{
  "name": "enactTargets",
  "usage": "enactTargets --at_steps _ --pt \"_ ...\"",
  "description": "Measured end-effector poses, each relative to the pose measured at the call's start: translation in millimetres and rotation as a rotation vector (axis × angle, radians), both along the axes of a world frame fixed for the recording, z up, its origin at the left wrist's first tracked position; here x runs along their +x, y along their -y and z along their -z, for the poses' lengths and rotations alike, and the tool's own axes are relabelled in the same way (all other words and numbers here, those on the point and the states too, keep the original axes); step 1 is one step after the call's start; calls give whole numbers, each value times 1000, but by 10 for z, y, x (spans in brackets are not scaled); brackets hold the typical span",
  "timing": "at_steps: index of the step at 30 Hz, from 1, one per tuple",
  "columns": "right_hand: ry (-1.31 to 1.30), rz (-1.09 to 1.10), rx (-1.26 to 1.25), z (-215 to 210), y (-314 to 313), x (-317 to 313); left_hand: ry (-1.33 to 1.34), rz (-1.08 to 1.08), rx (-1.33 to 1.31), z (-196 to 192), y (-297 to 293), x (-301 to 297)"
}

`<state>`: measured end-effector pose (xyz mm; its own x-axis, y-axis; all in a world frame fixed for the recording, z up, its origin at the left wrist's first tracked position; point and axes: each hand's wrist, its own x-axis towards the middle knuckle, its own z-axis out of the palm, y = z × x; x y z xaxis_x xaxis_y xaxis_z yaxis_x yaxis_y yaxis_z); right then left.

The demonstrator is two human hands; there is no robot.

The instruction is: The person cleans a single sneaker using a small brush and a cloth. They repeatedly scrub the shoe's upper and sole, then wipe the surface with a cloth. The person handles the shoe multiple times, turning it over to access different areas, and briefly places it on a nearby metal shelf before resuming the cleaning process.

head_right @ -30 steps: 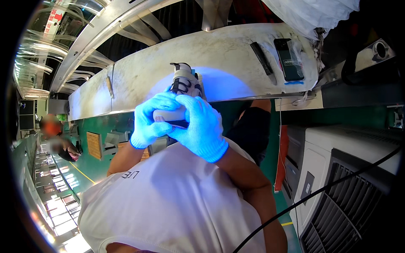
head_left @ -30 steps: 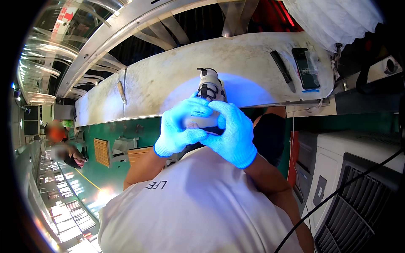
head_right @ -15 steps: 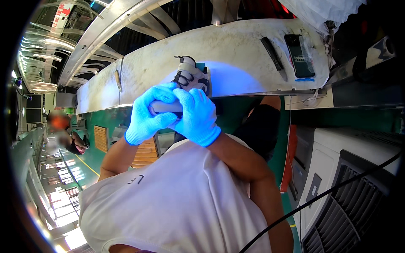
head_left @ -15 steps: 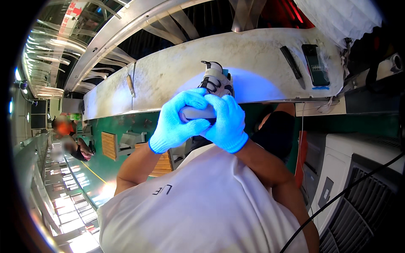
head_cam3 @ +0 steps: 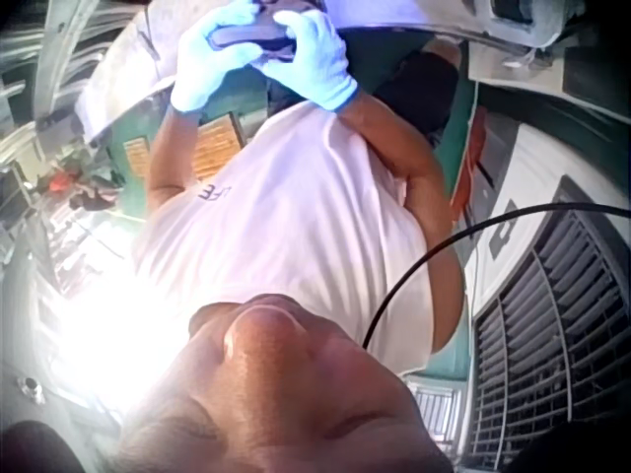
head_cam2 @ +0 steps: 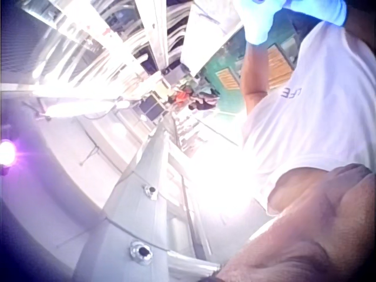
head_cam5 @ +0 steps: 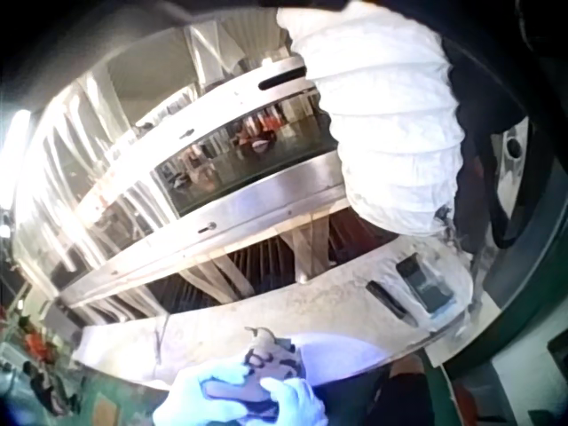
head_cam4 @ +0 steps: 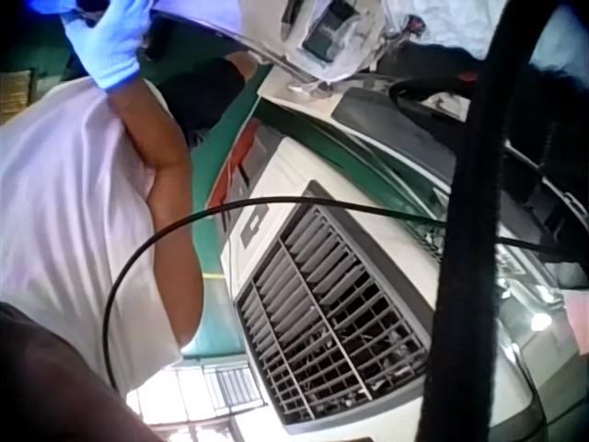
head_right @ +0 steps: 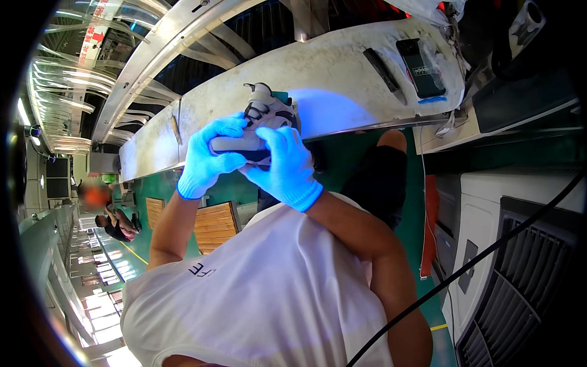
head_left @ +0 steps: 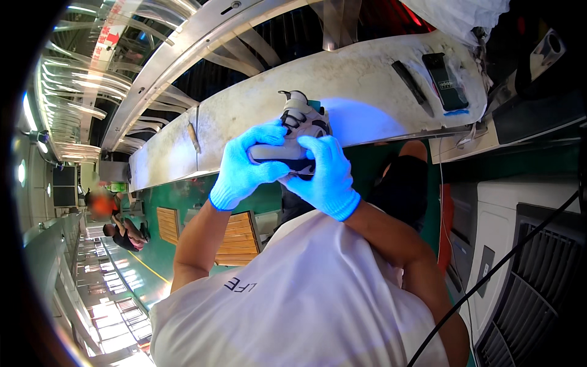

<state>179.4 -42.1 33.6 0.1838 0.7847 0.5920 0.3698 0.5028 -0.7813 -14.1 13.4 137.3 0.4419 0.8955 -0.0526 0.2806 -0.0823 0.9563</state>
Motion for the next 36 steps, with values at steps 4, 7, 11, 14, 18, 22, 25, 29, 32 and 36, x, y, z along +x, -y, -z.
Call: enactTargets --at_steps 4,7,11,14,18,22,25,29,32,36 --pt "-163 -128 -91 92 70 -9 18 -19 -57 -74 -17 20" --pt "-102 -168 -36 126 85 -22 10 17 -47 -57 -65 -34" --pt "-50 -116 34 121 -103 3 -26 68 6 2 -146 -144" --pt "-34 -131 46 111 -181 15 -40 62 -33 -65 -180 -136" --pt "-59 -187 -111 45 -289 36 -91 87 18 -114 -286 -132" --pt "-57 -272 -207 -55 -457 48 -398 54 161 -346 -329 79" --pt "-99 -216 -174 -65 -487 12 -518 57 194 -399 -437 139" --pt "-106 -55 -112 90 -381 -39 -536 60 116 -434 -575 180" --pt "-112 -78 -201 218 -266 12 -553 67 98 -436 -636 179" --pt "-204 -159 -240 284 -224 -19 -517 74 63 -429 -676 160"
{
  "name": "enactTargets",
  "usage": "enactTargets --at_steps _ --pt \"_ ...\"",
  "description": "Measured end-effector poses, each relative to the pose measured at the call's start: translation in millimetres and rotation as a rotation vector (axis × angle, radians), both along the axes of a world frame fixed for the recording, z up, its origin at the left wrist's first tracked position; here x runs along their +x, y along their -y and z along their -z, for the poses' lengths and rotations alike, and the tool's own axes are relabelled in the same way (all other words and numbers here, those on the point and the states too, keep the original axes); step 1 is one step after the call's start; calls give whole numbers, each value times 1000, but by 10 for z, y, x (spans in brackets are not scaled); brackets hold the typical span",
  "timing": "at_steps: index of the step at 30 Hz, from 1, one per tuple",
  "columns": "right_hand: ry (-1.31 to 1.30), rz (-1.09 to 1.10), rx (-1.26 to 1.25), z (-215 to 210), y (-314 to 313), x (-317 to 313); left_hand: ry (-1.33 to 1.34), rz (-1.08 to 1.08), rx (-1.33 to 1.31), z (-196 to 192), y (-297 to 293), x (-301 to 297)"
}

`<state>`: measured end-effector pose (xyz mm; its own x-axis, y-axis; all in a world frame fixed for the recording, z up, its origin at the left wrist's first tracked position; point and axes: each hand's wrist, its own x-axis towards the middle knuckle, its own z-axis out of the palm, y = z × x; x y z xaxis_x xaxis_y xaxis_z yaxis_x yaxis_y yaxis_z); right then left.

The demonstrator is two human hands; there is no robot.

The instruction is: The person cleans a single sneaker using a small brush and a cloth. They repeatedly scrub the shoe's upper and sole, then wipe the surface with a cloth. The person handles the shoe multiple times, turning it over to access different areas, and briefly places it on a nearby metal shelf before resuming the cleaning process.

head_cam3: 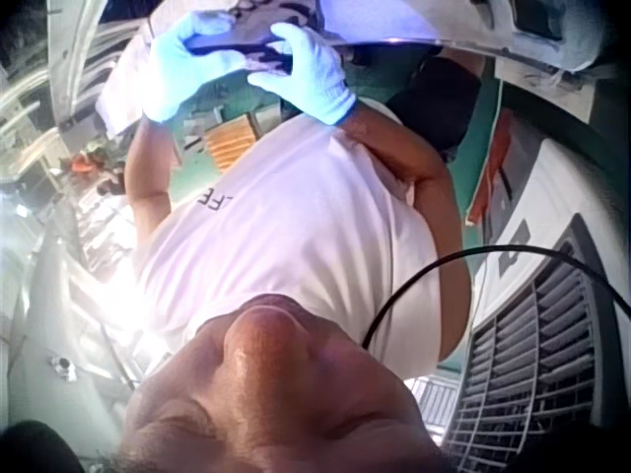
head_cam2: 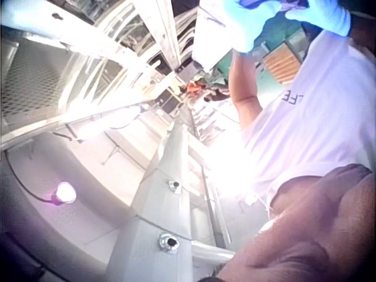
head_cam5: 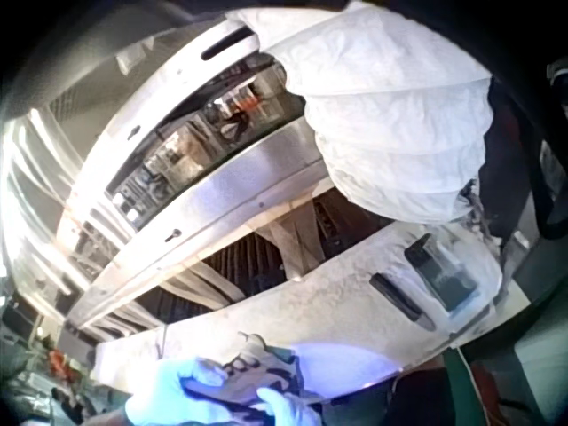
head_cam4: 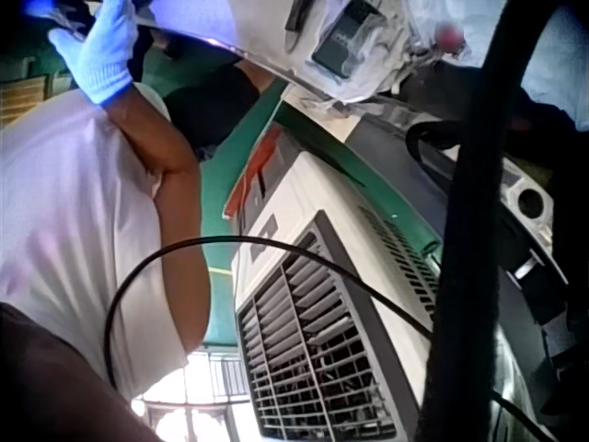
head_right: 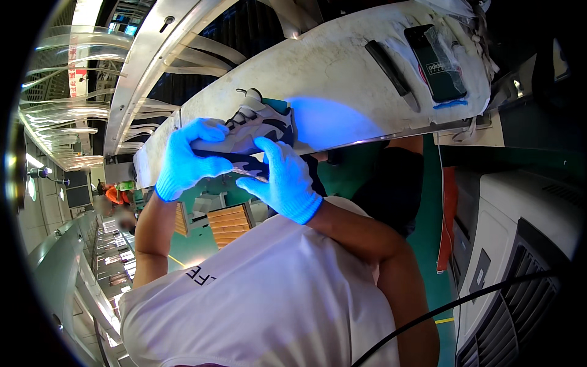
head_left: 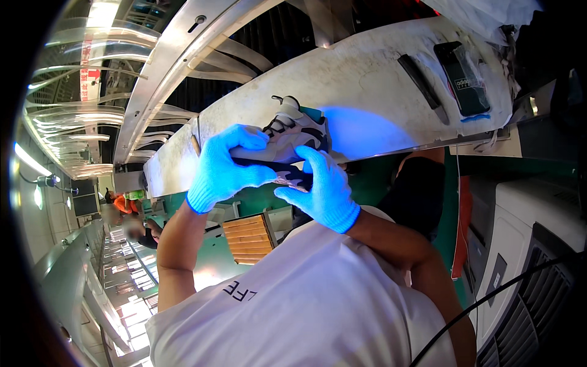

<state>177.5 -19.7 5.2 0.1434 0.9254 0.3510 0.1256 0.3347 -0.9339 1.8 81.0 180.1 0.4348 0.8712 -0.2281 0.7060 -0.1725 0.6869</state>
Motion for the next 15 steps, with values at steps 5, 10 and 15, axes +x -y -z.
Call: enactTargets --at_steps 5,10,15 --pt "79 95 87 47 -170 43 22 78 42 67 -37 -106" --pt "118 98 137 57 -254 59 72 63 -3 114 -77 -191" --pt "127 38 52 109 -312 46 108 114 1 176 -143 -300"
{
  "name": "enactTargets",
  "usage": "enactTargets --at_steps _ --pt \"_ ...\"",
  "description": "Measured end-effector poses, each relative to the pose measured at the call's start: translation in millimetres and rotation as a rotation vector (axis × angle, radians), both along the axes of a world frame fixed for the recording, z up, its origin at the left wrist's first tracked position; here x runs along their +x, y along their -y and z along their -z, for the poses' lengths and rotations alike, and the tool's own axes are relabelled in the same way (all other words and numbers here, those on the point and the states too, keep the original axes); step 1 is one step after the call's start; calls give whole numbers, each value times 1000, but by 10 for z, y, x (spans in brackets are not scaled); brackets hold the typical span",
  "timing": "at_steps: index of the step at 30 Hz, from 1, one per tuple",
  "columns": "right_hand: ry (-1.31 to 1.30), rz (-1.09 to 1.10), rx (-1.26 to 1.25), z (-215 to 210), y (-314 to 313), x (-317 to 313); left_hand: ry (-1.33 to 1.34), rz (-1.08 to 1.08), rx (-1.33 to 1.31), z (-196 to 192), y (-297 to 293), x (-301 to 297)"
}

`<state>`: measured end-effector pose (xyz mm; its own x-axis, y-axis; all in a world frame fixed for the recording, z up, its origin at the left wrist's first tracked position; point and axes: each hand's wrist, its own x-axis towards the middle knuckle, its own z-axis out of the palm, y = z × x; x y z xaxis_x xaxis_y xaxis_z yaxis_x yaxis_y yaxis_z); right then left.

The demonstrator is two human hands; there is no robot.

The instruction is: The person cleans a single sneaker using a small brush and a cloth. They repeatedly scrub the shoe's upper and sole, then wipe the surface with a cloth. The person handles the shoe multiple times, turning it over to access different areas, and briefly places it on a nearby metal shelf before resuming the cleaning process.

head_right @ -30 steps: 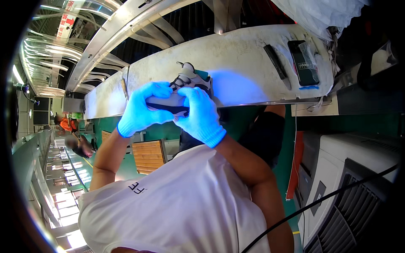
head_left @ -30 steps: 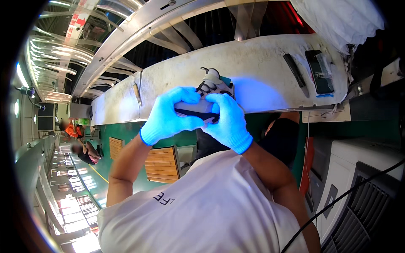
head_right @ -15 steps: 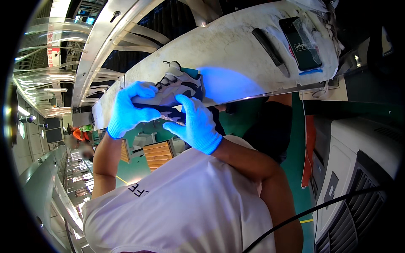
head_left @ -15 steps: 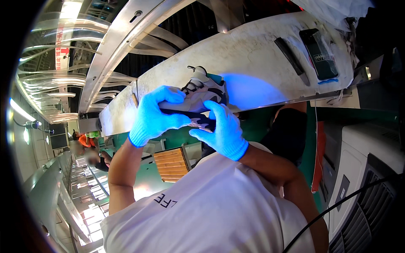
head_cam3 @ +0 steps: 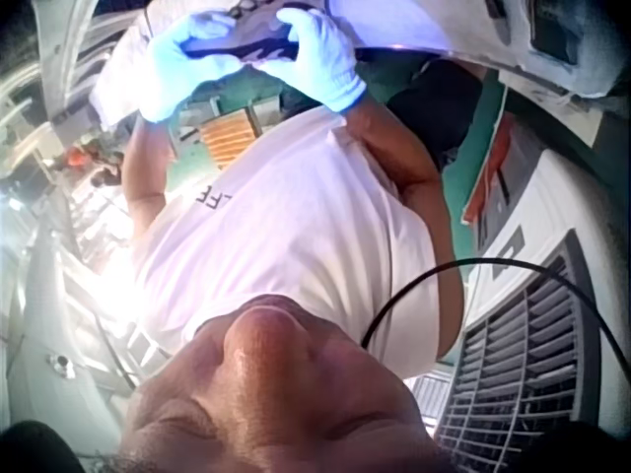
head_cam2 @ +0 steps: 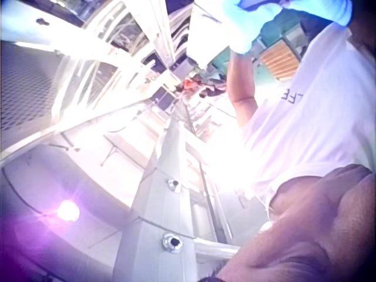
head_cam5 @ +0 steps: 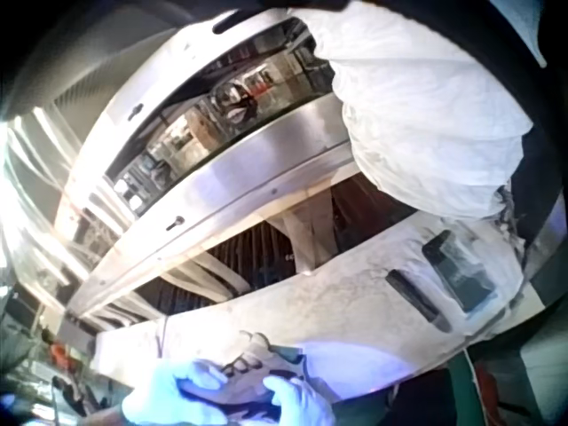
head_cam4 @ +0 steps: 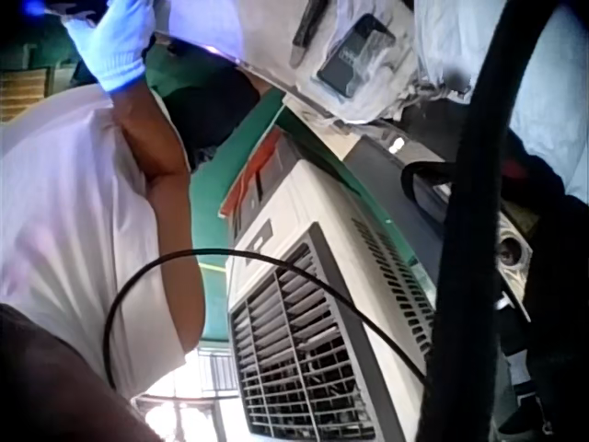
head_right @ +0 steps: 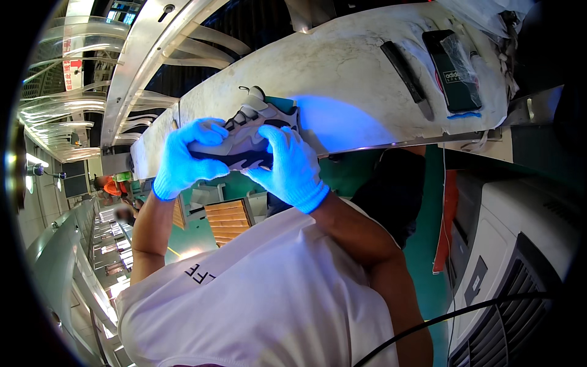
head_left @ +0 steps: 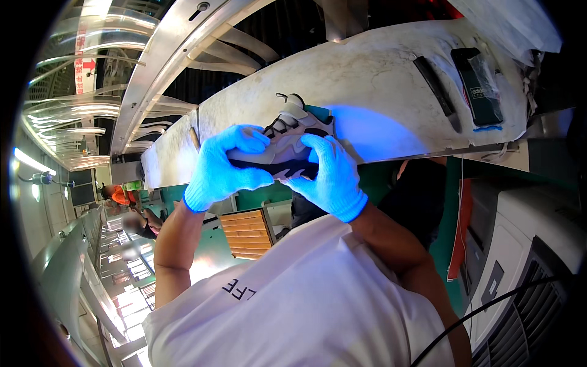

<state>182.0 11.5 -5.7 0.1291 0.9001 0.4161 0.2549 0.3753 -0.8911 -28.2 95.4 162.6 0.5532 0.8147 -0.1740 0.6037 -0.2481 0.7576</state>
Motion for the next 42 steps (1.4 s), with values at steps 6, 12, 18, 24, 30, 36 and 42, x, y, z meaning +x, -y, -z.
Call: enactTargets --at_steps 6,12,18,24,30,36,42 --pt "89 -52 -41 -47 -101 -73 -221 -31 -151 -146 -115 69" --pt "196 -61 -88 -118 -152 -233 -801 63 -257 31 -440 442" --pt "266 -81 -110 -240 -175 -218 -776 55 -218 87 -479 371" --pt "-158 -2 -120 -217 192 123 -323 36 -147 -598 152 486" --pt "82 -11 -20 2 324 133 -285 185 173 -310 205 358" --pt "6 -9 -102 51 143 81 -250 258 174 -265 54 303" --pt "23 -80 -134 -2 33 163 -217 272 111 -201 -73 170"
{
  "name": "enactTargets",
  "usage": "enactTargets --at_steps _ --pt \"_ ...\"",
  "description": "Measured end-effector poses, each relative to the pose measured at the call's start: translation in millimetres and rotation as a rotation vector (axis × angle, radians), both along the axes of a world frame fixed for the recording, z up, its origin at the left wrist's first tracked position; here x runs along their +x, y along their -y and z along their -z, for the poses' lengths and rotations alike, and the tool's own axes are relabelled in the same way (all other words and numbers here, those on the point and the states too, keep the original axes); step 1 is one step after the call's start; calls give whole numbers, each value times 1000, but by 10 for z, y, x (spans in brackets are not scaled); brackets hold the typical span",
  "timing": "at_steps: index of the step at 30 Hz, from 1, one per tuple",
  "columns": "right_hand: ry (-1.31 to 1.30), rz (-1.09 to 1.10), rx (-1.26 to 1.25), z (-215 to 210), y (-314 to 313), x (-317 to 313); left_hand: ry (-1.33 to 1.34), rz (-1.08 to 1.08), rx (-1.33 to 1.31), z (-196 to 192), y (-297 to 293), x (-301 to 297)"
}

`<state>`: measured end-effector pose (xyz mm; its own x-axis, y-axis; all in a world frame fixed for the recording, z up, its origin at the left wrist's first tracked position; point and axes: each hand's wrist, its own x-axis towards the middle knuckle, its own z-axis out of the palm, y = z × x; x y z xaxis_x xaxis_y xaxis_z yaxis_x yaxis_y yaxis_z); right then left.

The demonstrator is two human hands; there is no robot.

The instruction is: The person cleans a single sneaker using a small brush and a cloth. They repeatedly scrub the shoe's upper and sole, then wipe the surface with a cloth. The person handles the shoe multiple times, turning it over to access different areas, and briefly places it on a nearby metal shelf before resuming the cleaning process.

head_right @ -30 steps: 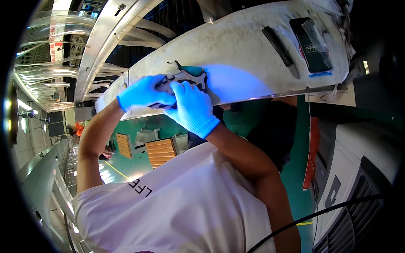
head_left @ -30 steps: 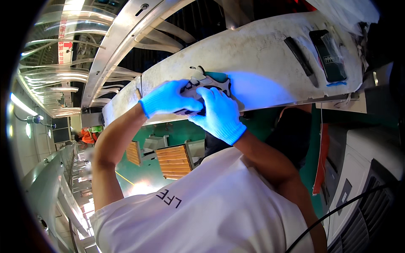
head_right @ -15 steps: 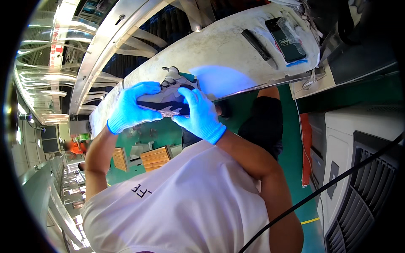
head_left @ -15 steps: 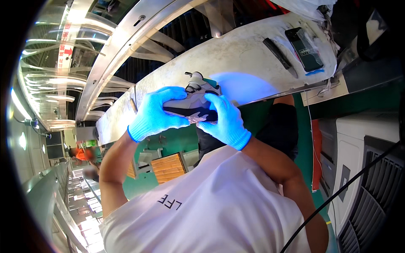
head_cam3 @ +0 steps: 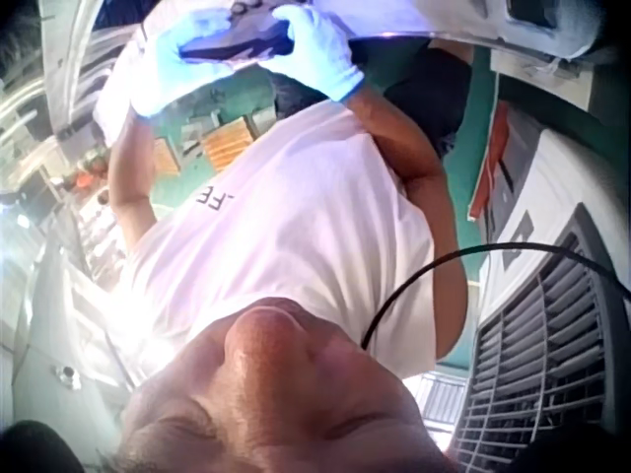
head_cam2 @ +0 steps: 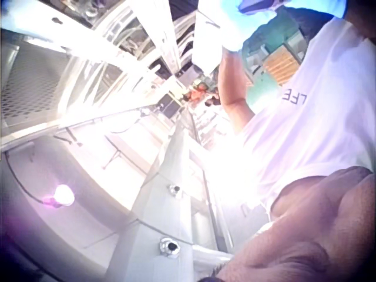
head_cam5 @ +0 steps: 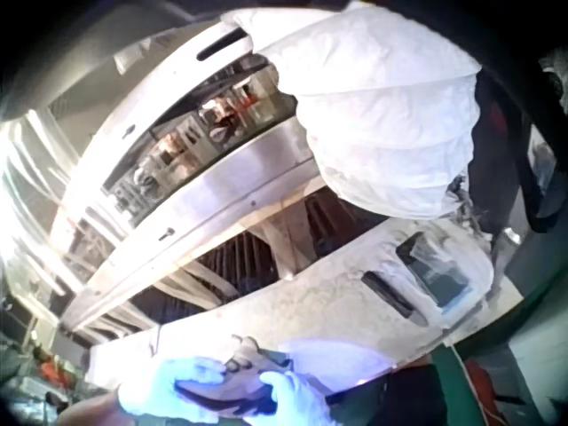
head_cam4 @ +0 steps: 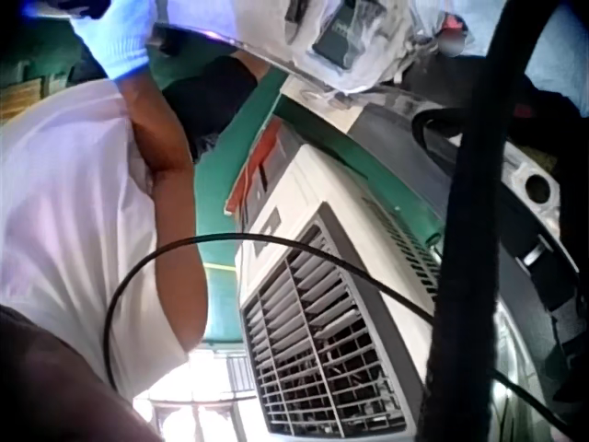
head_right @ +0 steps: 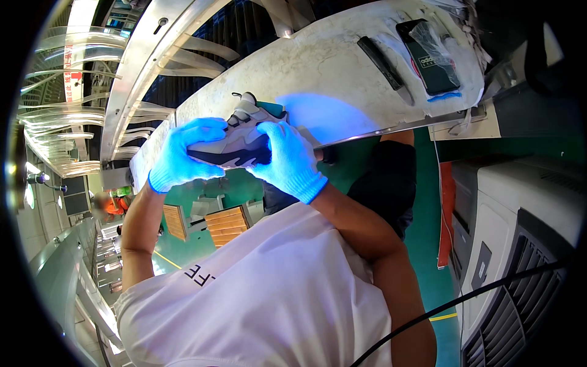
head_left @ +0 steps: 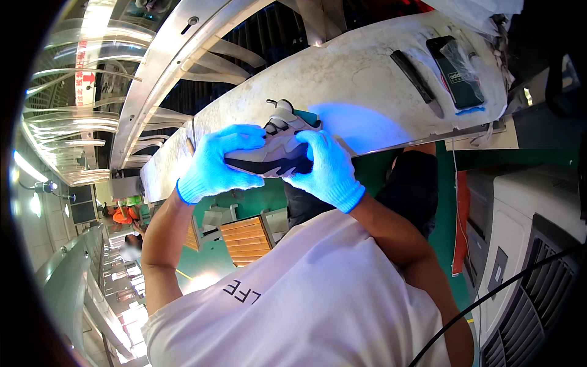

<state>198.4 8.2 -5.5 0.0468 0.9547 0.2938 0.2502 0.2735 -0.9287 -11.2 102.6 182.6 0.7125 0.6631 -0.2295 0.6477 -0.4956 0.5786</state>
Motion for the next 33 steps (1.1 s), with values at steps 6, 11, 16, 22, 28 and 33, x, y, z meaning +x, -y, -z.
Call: enactTargets --at_steps 6,11,16,22,28,33 --pt "41 -39 -76 -85 -230 8 -23 -27 -80 88 -188 -148" --pt "146 -46 -40 -104 -274 -131 -189 -339 -505 145 -321 -87" --pt "163 7 -44 -106 -272 -254 -733 -146 -319 161 -421 405" --pt "191 35 -29 -104 -221 -311 -868 -233 -138 353 -290 528" --pt "339 21 -106 -247 -253 -355 -764 -271 -3 494 -314 430" --pt "261 45 48 -261 -106 -242 -553 -187 -118 146 -181 323"
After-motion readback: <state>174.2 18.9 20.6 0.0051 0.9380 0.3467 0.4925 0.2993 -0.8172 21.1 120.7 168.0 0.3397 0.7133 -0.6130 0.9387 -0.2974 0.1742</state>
